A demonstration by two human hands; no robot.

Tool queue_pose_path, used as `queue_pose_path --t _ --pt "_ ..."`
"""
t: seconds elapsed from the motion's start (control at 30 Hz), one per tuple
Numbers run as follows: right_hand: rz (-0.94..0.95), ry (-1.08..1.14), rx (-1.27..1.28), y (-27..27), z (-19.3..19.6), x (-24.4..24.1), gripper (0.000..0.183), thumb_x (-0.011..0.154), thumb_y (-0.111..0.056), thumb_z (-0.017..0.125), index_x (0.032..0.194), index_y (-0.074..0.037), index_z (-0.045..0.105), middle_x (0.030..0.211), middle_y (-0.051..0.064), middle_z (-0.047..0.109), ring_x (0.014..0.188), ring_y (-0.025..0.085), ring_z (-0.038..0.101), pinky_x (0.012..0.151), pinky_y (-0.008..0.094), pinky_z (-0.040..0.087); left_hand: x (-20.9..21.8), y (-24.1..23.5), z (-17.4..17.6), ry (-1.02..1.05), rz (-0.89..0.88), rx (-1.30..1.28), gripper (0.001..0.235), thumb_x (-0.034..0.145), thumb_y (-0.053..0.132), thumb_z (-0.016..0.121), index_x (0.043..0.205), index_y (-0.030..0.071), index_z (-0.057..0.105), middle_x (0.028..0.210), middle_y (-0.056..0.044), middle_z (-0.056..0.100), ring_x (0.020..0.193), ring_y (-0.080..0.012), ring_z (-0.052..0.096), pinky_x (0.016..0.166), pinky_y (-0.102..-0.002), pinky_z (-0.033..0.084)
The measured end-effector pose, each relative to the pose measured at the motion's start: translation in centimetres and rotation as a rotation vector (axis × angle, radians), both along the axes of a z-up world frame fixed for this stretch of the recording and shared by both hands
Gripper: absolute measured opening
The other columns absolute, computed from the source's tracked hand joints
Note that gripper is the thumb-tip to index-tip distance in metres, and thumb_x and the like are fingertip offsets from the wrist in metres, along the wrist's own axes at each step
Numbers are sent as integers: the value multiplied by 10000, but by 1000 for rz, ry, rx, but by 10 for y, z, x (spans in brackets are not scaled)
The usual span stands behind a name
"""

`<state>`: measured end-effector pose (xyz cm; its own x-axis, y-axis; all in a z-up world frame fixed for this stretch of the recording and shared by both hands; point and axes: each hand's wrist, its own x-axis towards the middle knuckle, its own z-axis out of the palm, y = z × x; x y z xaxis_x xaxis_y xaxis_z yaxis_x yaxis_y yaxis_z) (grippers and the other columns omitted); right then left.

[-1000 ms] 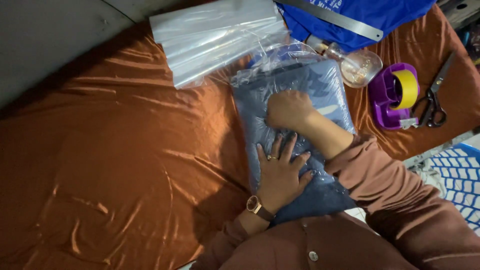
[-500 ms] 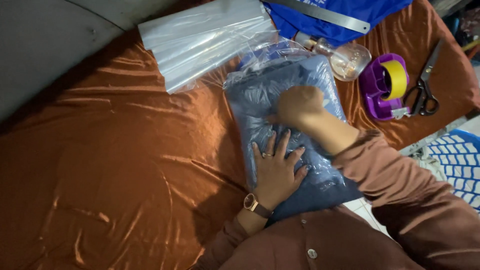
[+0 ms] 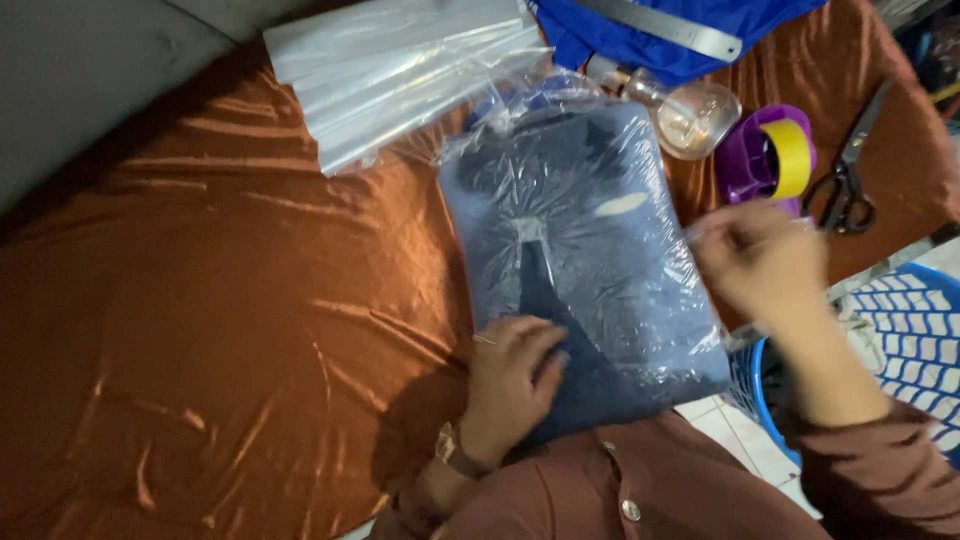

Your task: The person is packaging folded clothes into plastic bags and sealing them with tape and a ruler.

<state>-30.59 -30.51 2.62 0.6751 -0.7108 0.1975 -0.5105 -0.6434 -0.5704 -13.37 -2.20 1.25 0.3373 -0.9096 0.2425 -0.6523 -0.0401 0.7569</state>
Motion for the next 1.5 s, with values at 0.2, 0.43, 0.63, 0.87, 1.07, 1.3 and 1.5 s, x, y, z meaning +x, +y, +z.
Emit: queue_pose_path --t 0.2,0.43,0.63,0.87,1.07,1.3,1.5 --pt "221 145 -158 92 20 107 468 807 -449 774 1071 -63 738 925 144 747 742 381 709 632 475 556 29 -26 17 -286 367 194 418 892 298 744 1169 3 642 1087 -169 637 1029 -382 601 873 -488 490" --pt "213 320 -150 89 -16 120 150 979 -207 592 980 -92 687 948 152 735 802 364 719 696 480 572 56 -67 -17 -282 413 119 236 959 279 703 961 57 622 923 -147 694 866 -358 684 767 -457 546" --pt "373 236 -244 97 -27 105 189 962 -191 577 860 -56 664 874 156 700 764 358 706 658 486 564 55 -62 -27 -338 373 188 197 933 235 714 918 60 626 859 -149 699 773 -362 683 687 -470 538" --pt "216 332 100 -11 -21 -30 441 838 -163 722 1263 -82 639 1241 143 623 1067 309 663 918 431 543 68 73 -44 207 351 178 501 845 -38 665 1325 105 652 1247 -86 710 955 -235 728 774 -348 575" --pt "237 307 548 -6 -106 -67 837 801 -53 705 1563 -122 365 1408 141 574 1135 281 651 905 372 518 10 92 -116 62 239 146 886 767 114 796 1546 4 390 1472 -231 519 1264 -381 580 1037 -438 509" --pt "114 -156 199 -30 -172 -19 479 977 -45 585 1455 -47 569 1288 226 690 1104 323 704 916 354 538 37 21 -140 551 587 -348 586 1071 205 501 1626 52 394 1525 -209 551 1317 -207 583 1073 -329 486" --pt "187 -31 26 -18 -141 -30 374 967 -108 631 1336 -59 667 1131 229 717 908 370 722 766 399 575 45 60 -181 48 605 -101 354 989 74 519 1274 116 726 1150 -160 795 986 -191 761 896 -322 601"
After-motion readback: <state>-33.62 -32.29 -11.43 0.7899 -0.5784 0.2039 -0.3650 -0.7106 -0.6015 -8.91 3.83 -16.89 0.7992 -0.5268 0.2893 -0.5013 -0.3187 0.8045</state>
